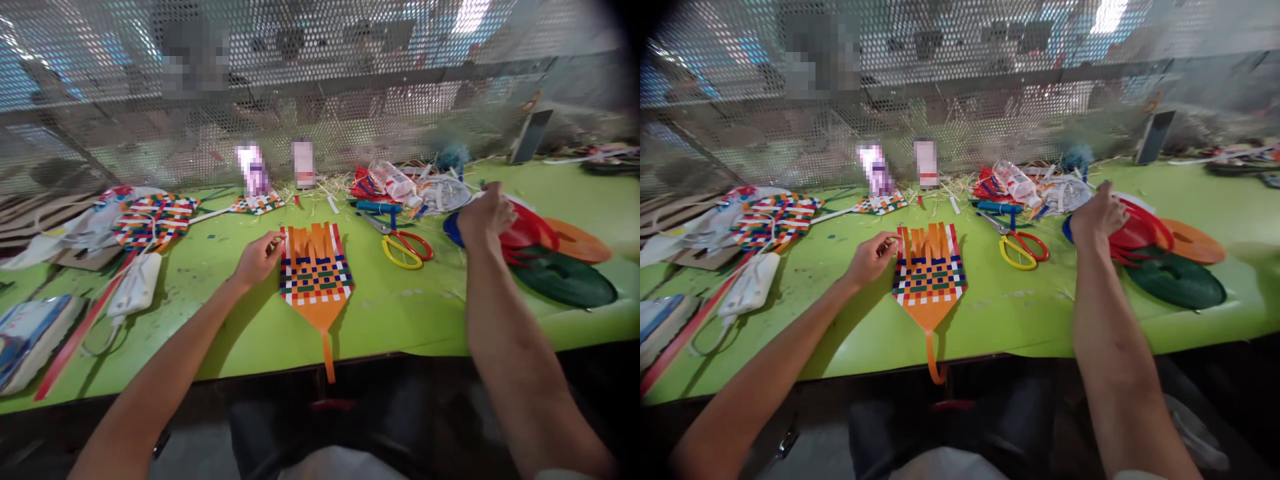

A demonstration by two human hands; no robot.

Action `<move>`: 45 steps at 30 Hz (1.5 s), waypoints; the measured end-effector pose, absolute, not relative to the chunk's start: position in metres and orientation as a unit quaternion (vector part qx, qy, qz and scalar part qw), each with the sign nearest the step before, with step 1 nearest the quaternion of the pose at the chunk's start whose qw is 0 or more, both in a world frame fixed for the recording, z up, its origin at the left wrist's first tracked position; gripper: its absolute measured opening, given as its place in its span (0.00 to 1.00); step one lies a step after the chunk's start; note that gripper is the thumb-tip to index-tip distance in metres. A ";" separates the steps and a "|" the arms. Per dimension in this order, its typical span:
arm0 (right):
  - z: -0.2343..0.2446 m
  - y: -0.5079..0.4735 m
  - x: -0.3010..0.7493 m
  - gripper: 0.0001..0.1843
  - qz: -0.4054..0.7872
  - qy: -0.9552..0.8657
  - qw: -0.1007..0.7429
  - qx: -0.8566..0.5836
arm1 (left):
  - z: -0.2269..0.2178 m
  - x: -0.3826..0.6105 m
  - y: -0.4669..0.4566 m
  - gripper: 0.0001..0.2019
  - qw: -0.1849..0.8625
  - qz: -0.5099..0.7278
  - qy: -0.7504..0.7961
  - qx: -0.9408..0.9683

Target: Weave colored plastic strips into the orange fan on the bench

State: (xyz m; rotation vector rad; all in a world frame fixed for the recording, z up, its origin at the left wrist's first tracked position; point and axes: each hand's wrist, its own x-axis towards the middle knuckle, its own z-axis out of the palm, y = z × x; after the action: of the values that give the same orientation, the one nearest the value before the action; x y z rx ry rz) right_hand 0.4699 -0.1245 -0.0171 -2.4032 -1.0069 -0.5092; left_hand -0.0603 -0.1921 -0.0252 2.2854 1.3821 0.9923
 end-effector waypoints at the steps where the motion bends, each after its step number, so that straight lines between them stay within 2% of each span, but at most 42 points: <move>1: -0.016 -0.124 0.469 0.18 -0.171 -0.374 0.271 -0.870 | -0.025 -0.059 -0.193 0.16 0.149 0.346 0.478 0.793; 4: -0.013 -0.122 0.462 0.17 -0.124 -0.409 0.379 -0.821 | -0.025 -0.059 -0.193 0.16 0.157 0.344 0.477 0.793; 10: 0.005 -0.128 0.406 0.14 -0.137 -0.532 0.580 -0.601 | -0.034 -0.062 -0.189 0.15 0.159 0.344 0.487 0.787; 14: 0.018 -0.153 0.345 0.12 0.011 -0.570 0.694 -0.439 | -0.033 -0.057 -0.193 0.12 0.148 0.380 0.482 0.775; 17: 0.020 -0.179 0.303 0.13 0.155 -0.616 0.664 -0.396 | -0.025 -0.049 -0.201 0.12 0.153 0.449 0.474 0.742; 20: 0.017 -0.203 0.272 0.13 0.202 -0.683 0.612 -0.344 | -0.013 -0.039 -0.211 0.16 0.201 0.505 0.451 0.708; 25: 0.007 -0.228 0.245 0.20 0.084 -0.787 0.549 -0.269 | -0.006 -0.027 -0.223 0.23 0.315 0.501 0.343 0.729; 30: -0.008 -0.228 0.240 0.28 -0.004 -0.838 0.477 -0.265 | -0.008 -0.023 -0.224 0.22 0.261 0.451 0.384 0.762; 33: -0.018 -0.221 0.242 0.32 -0.029 -0.848 0.440 -0.294 | -0.001 -0.032 -0.221 0.25 0.280 0.438 0.425 0.741; 38: -0.026 -0.206 0.246 0.36 -0.015 -0.813 0.471 -0.342 | 0.022 -0.065 -0.209 0.27 0.277 0.451 0.457 0.715; 45: -0.020 -0.191 0.256 0.26 0.045 -0.723 0.514 -0.460 | 0.040 -0.108 -0.198 0.15 0.208 0.383 0.469 0.768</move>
State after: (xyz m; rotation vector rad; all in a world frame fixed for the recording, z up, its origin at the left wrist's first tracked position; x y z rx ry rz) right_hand 0.2561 -0.1914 -0.0198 -1.1047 -1.7383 0.1075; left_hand -0.1083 -0.1979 0.0398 2.1383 1.3068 1.0652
